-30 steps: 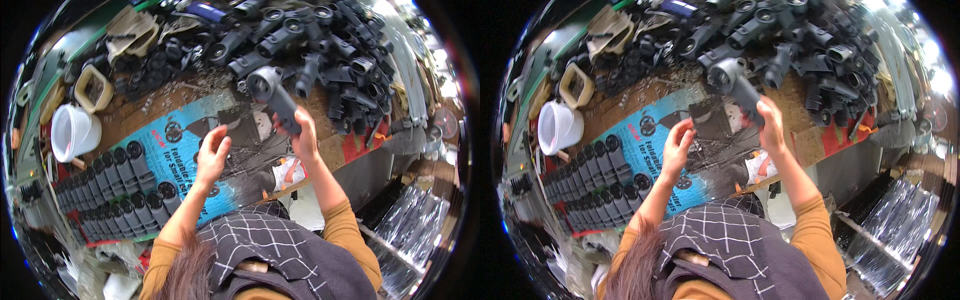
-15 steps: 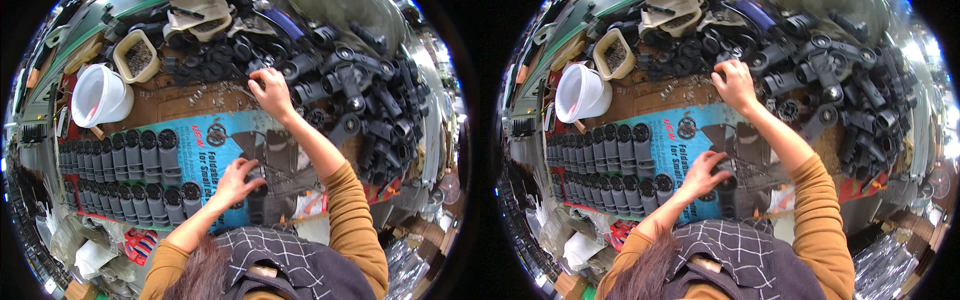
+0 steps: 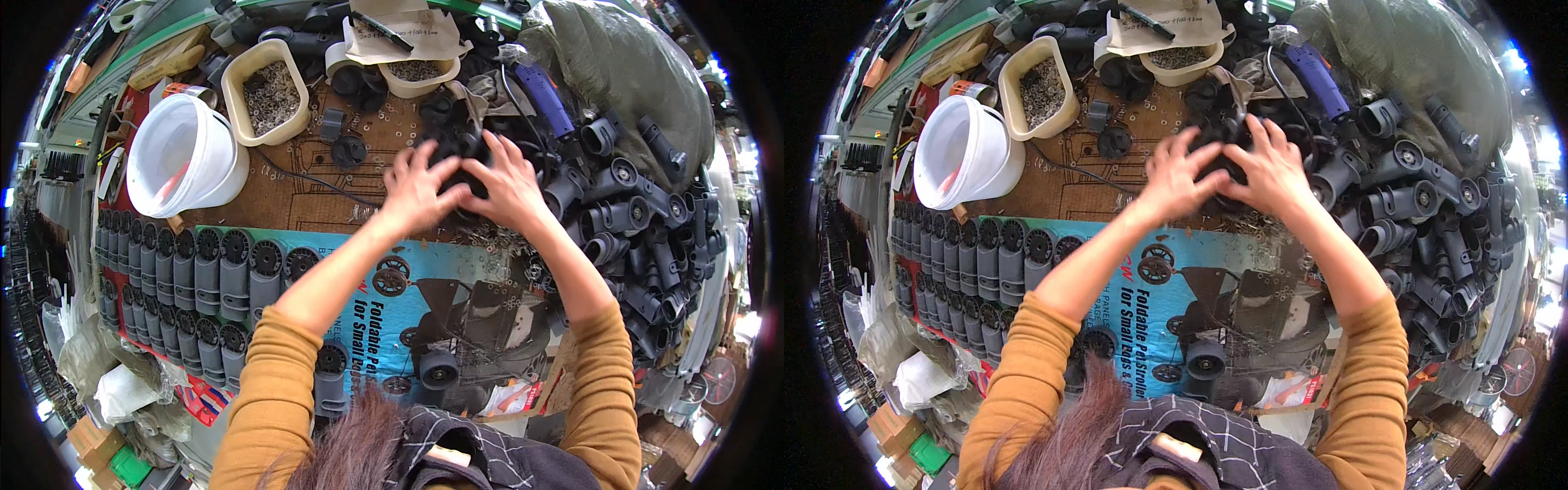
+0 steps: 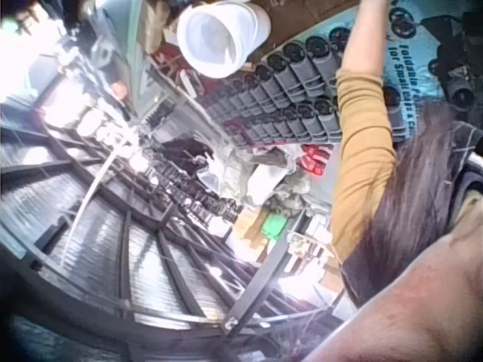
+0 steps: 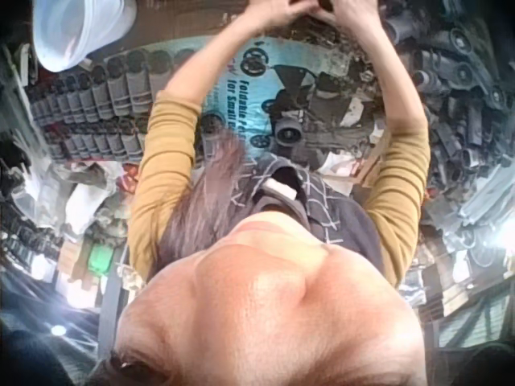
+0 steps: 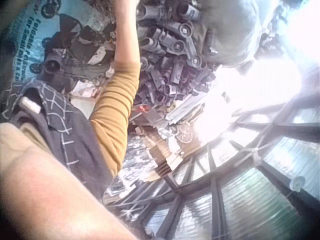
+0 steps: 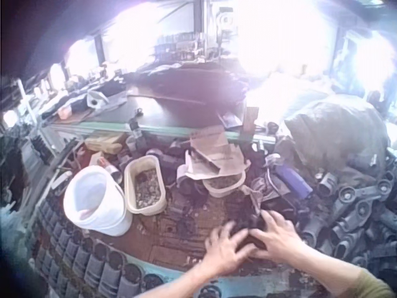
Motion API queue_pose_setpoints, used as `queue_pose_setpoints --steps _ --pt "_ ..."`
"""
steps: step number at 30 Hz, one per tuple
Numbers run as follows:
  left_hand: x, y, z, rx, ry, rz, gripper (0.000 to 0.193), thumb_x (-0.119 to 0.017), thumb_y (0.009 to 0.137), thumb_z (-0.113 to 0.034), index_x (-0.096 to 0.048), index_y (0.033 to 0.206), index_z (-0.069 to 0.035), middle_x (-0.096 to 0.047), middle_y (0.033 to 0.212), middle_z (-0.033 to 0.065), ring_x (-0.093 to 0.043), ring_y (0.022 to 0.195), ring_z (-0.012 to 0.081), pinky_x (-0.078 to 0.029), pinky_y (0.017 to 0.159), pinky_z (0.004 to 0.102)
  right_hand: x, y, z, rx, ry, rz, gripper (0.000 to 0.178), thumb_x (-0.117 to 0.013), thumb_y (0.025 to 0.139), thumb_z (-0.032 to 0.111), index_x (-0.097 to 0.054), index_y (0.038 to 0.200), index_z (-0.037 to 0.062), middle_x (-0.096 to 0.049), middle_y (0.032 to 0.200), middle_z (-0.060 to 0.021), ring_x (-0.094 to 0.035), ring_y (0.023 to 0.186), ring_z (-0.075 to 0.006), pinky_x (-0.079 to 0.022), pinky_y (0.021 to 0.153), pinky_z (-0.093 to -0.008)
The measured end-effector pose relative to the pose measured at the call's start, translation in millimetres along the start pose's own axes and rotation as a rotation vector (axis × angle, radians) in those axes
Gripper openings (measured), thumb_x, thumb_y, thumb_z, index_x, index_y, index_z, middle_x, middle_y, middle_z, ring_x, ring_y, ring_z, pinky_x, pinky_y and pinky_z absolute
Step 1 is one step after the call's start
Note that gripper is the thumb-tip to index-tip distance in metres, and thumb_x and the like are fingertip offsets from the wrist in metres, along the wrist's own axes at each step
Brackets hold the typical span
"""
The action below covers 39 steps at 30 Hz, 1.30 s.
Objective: The person repeatedly picks up small black plastic components from a cluttered workbench, fits them together by hand, and places the assembled units aside. The hands handle the parts one at a time, turning them over and pressing them into place without using tools.
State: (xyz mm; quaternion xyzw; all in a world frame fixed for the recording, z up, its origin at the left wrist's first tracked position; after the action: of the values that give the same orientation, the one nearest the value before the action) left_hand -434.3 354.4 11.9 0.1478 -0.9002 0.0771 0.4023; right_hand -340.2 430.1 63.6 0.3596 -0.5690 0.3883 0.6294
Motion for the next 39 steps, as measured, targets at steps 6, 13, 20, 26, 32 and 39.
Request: queue_pose_setpoints --steps 6,13,20,26,32,39 --pt "80 29 16 -0.201 -0.366 -0.315 0.031 -0.075 0.072 -0.03 -0.064 0.09 -0.007 -0.053 0.117 0.0158 -0.048 0.108 0.0362 -0.041 0.088 0.0445 28 -56 -9 -0.081 -0.06 0.058 0.06 -0.075 0.072 0.041 -0.058 0.124 0.0162 -0.031 0.146 -0.0197 -0.029 0.134 -0.0401 -0.027 0.109 -0.047" --pt "86 112 116 0.329 0.047 -0.44 0.068 -0.08 0.067 -0.022 -0.05 0.127 -0.015 -0.027 0.138 0.025 -0.032 0.126 0.0453 -0.034 0.103 0.047 24 -53 -1 -0.096 -0.002 -0.025 0.065 -0.073 0.076 0.034 -0.049 0.134 0.0169 -0.031 0.146 -0.0169 -0.028 0.135 -0.0363 -0.027 0.109 -0.0461" --pt "101 16 21 -0.17 -0.226 -0.431 0.041 -0.071 0.062 -0.009 -0.061 0.102 -0.01 -0.044 0.121 0.0136 -0.042 0.117 0.0328 -0.038 0.1 0.0405 59 -66 14 -0.149 0.392 -0.289 0.038 -0.071 0.079 0.019 -0.061 0.114 0.0086 -0.052 0.128 -0.0142 -0.046 0.12 -0.033 -0.035 0.102 -0.0427" --pt "22 -70 -53 -0.137 -0.596 0.127 0.053 -0.074 0.059 -0.006 -0.059 0.109 -0.012 -0.038 0.126 0.0113 -0.039 0.123 0.0295 -0.037 0.104 0.0385 6 -89 29 -0.528 1.225 -0.228 0.021 -0.063 0.091 0.013 -0.063 0.108 0.0007 -0.065 0.09 -0.0031 -0.059 0.078 -0.0071 -0.049 0.068 -0.022" --pt "22 -97 -62 -0.119 -0.313 0.044 0.065 -0.083 0.061 -0.017 -0.058 0.122 -0.018 -0.028 0.145 0.0125 -0.035 0.131 0.0349 -0.031 0.108 0.0441 -20 -170 19 -0.894 1.5 -0.256 0.014 -0.063 0.09 0.011 -0.062 0.1 0.0019 -0.064 0.085 -0.0018 -0.059 0.071 -0.0068 -0.05 0.06 -0.0214" --pt "-13 -226 -69 0.284 -0.936 0.15 0.014 -0.067 0.085 -0.008 -0.062 0.097 -0.002 -0.065 0.086 0.0 -0.06 0.078 0.0073 -0.05 0.073 0.0225 -12 -265 103 -0.82 1.766 -0.29 0.01 -0.063 0.089 0.01 -0.056 0.095 0.0043 -0.059 0.084 -0.0011 -0.058 0.074 -0.0079 -0.054 0.062 -0.0232"
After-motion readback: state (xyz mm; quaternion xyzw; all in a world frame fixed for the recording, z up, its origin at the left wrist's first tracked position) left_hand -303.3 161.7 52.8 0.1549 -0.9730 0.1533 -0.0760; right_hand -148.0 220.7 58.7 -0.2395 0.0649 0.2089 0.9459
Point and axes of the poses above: each hand's wrist, its own y-axis towards the middle knuckle, its own x-axis out of the back of the hand, z = x × y, the point moved 9 cm from there along y, towards the middle knuckle
